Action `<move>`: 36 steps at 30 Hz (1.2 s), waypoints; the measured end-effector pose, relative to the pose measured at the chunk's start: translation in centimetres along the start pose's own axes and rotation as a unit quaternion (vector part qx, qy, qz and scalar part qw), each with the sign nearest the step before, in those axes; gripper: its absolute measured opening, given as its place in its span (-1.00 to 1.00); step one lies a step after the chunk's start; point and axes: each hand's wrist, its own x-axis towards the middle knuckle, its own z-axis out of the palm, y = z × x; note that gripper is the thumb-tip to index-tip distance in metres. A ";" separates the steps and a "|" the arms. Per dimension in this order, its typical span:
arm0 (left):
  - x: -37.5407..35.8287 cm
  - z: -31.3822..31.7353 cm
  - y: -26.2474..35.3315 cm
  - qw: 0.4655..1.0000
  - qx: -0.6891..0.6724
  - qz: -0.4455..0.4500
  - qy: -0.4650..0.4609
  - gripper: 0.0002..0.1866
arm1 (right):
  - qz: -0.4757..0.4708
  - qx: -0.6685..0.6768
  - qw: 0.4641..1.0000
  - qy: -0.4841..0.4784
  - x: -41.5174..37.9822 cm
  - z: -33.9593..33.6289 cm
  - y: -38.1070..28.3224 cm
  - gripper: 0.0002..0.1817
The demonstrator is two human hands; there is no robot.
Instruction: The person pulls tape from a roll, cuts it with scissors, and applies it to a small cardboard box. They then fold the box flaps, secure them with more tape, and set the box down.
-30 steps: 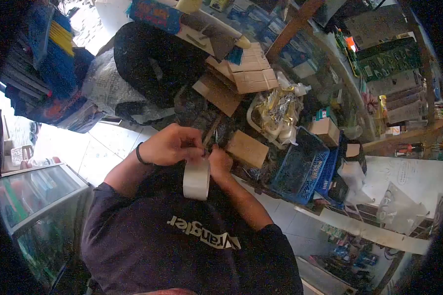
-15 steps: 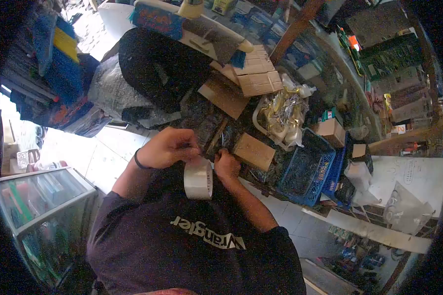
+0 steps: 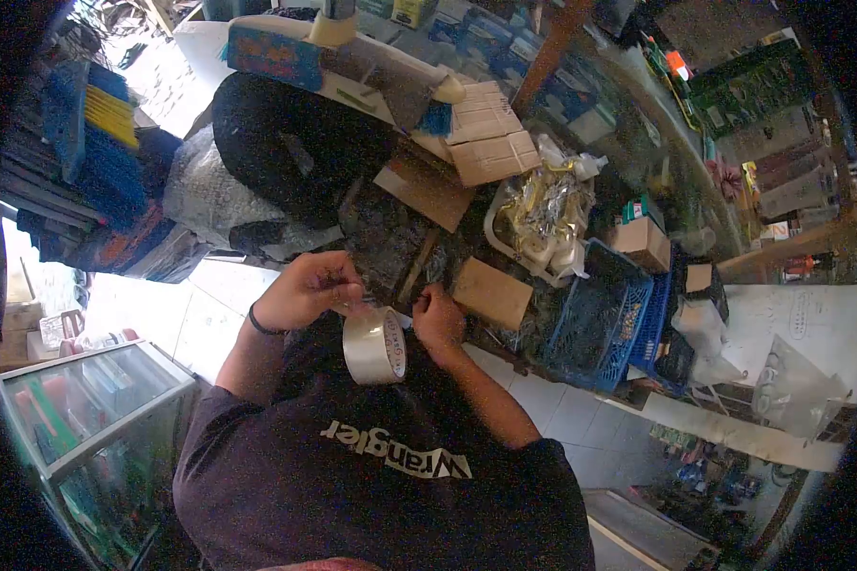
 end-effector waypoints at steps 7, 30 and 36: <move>0.4 -0.9 -0.6 1.000 0.004 0.007 0.010 -0.91 | -0.054 0.249 0.967 -0.005 -2.3 -6.3 -0.2 -0.85; 0.1 0.4 -0.2 1.000 0.017 -0.004 0.011 -0.91 | 0.001 0.432 0.821 -0.373 -6.2 -8.7 5.8 -0.86; -0.9 0.9 -1.0 0.999 0.015 0.017 0.042 -0.92 | -0.052 0.333 0.857 -0.389 -5.5 -10.5 4.7 -0.89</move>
